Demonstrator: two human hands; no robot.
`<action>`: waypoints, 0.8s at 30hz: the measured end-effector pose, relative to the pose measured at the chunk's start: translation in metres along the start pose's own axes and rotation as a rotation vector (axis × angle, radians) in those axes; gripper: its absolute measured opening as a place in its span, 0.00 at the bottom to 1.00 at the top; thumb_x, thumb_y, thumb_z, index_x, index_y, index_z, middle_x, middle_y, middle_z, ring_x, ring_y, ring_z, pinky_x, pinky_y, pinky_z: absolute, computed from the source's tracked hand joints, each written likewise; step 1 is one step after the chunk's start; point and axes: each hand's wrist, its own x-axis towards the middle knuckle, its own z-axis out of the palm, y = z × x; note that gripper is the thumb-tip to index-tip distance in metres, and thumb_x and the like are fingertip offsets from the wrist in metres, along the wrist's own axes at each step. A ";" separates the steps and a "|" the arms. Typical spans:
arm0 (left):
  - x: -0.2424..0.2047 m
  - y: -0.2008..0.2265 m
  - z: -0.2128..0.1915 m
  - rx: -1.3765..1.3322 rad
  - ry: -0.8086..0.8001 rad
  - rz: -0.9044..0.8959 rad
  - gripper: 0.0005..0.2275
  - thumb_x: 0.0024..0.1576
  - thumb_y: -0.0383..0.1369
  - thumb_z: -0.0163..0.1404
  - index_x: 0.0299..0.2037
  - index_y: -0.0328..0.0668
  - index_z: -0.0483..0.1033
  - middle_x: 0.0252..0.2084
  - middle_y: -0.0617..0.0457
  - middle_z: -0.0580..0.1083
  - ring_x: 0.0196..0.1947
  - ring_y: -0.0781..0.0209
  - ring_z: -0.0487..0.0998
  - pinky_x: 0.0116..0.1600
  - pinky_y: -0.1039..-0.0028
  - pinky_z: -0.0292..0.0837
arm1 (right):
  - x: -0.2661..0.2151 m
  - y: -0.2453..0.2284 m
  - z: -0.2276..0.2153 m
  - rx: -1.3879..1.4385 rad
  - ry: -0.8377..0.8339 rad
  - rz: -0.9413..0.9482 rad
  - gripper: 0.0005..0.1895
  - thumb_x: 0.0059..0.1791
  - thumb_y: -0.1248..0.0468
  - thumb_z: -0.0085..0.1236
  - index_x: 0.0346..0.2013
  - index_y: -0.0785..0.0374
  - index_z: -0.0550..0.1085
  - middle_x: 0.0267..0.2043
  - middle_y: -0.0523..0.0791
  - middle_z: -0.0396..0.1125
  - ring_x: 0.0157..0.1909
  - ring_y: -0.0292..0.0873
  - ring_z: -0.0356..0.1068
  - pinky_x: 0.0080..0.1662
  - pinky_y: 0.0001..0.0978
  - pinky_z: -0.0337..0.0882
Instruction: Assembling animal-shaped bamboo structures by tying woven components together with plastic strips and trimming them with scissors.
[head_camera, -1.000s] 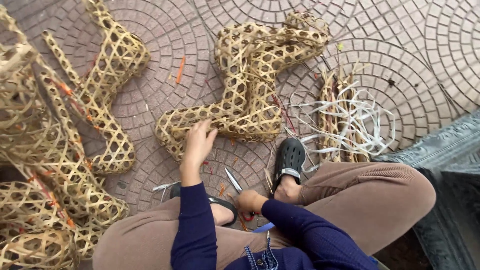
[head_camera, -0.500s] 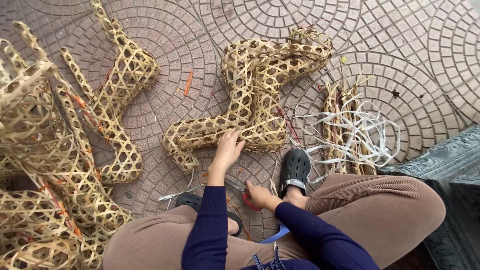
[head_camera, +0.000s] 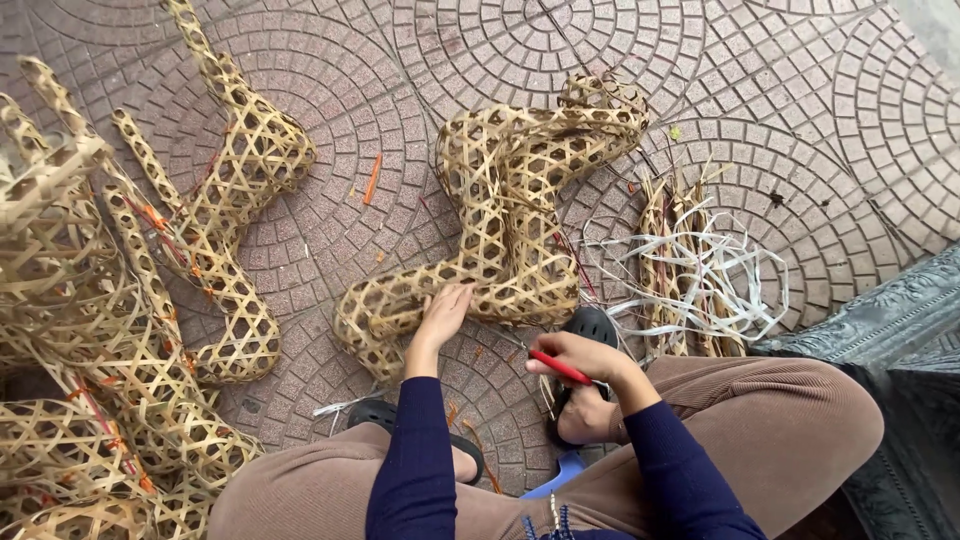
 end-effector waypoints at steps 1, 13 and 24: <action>0.004 -0.009 0.000 0.005 0.005 0.001 0.24 0.68 0.54 0.25 0.66 0.60 0.65 0.68 0.48 0.62 0.73 0.47 0.53 0.72 0.43 0.27 | -0.002 -0.003 -0.002 -0.001 0.000 -0.007 0.15 0.48 0.57 0.61 0.39 0.66 0.74 0.18 0.44 0.64 0.16 0.35 0.65 0.20 0.24 0.61; 0.001 -0.018 0.020 -0.038 0.068 0.056 0.26 0.65 0.59 0.22 0.68 0.66 0.60 0.68 0.54 0.63 0.69 0.50 0.57 0.73 0.51 0.28 | 0.062 -0.037 0.004 0.364 0.359 -0.170 0.26 0.55 0.42 0.40 0.36 0.64 0.66 0.11 0.53 0.63 0.10 0.47 0.67 0.14 0.28 0.65; 0.009 -0.027 0.028 -0.001 0.076 0.060 0.21 0.65 0.50 0.39 0.67 0.66 0.62 0.66 0.56 0.64 0.66 0.52 0.60 0.70 0.51 0.36 | 0.236 0.042 -0.042 0.494 0.786 -0.030 0.19 0.43 0.55 0.64 0.34 0.67 0.68 0.16 0.50 0.60 0.12 0.49 0.66 0.14 0.41 0.70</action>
